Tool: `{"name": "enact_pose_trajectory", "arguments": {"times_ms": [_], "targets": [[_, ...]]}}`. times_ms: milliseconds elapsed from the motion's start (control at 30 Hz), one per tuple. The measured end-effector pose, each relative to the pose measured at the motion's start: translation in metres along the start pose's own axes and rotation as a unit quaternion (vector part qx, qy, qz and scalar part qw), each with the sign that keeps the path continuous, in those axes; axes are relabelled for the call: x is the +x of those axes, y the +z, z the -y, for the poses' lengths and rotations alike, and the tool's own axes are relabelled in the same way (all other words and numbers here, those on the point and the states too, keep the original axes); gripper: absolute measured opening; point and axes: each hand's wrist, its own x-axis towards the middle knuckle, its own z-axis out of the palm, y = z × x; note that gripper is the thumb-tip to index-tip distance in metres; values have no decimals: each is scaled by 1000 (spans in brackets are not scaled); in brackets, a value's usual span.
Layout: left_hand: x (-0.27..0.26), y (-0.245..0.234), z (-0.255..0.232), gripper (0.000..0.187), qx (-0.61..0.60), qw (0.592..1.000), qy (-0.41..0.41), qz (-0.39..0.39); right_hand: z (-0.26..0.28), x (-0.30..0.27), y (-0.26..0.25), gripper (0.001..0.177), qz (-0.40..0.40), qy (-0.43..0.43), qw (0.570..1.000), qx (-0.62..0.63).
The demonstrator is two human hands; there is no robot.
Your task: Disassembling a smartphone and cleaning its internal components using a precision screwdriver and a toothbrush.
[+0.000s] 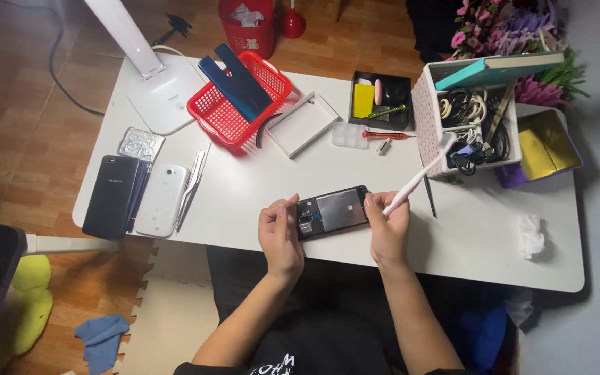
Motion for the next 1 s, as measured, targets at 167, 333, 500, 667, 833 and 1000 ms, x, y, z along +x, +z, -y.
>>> {"name": "enact_pose_trajectory", "arguments": {"times_ms": [167, 333, 500, 667, 833, 1000], "targets": [[1, 6, -7, 12, 21, 1000, 5, -4, 9, -12, 3, 32, 13, -43, 999, -10], [15, -26, -9, 9, 68, 997, 32, -20, 17, -12, 0, 28, 42, -80, 995, -32], [12, -41, -40, 11, 209, 977, 1, 34, -1, -14, -15, 19, 0, -77, 996, -53], [5, -48, -56, 14, 253, 966, 12, 55, 8, -18, -12, 12, -32, -54, 995, -77], [-2, -50, -65, 14, 326, 939, 56, 94, 10, -19, -12, 12, -32, -69, 994, -77], [-2, -46, -71, 16, 416, 898, 64, 130, 10, -18, -13, 12, -41, -56, 995, -76]]}}
